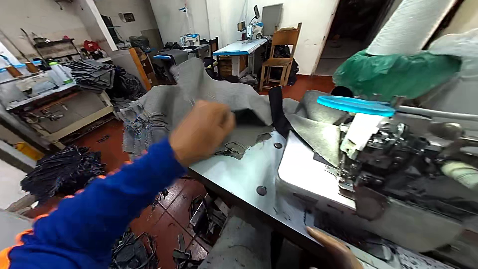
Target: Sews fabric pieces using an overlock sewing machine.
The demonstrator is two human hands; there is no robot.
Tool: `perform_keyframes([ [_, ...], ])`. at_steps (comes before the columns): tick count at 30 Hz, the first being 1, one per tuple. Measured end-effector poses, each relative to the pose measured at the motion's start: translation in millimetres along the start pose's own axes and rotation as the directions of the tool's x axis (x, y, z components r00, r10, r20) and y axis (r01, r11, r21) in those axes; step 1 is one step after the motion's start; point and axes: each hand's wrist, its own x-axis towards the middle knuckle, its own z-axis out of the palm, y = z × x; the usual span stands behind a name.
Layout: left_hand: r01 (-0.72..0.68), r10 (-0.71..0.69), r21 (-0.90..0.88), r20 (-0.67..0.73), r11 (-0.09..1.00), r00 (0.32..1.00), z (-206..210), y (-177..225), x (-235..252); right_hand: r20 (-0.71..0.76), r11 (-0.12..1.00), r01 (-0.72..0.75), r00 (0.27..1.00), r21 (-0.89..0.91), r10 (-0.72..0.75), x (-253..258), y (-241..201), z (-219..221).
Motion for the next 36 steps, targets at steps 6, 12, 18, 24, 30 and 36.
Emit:
perform_keyframes([
  [6, -0.088, 0.229, -0.353, 0.379, 0.932, 0.897, 114.5, 101.7, -13.0, -0.037, 0.512, -0.360, 0.790, 0.780, 0.612, 70.4, -44.7, 43.4],
  [12, -0.628, 0.701, -0.313, 0.370, 0.712, 0.610, 136.3, 53.0, 29.9, -0.244, 0.615, -0.432, 0.651, 0.660, 0.719, 71.8, -35.1, 99.3],
  [18, -0.516, 0.560, -0.274, 0.109, 0.811, 0.822, 175.3, 21.0, 0.2, -0.091, 0.812, -0.389, 0.878, 0.435, 0.470, 37.4, -7.9, 107.3],
  [24, -0.215, 0.203, -0.052, -0.171, 0.975, 0.964, 189.0, 59.3, -27.9, -0.353, 0.762, -0.329, 0.925, -0.558, 0.141, -26.5, 13.7, -88.7],
  [30, -0.384, 0.362, -0.185, -0.144, 0.904, 0.921, 197.5, 64.8, 21.3, -0.527, 0.203, -0.607, 0.780, -0.768, 0.337, -50.4, 12.6, -268.5],
  [36, -0.445, 0.427, -0.157, -0.136, 0.881, 0.894, 207.6, 57.4, 25.2, -0.480, -0.058, -0.553, 0.662, -0.831, 0.576, -16.7, -0.3, -250.5],
])
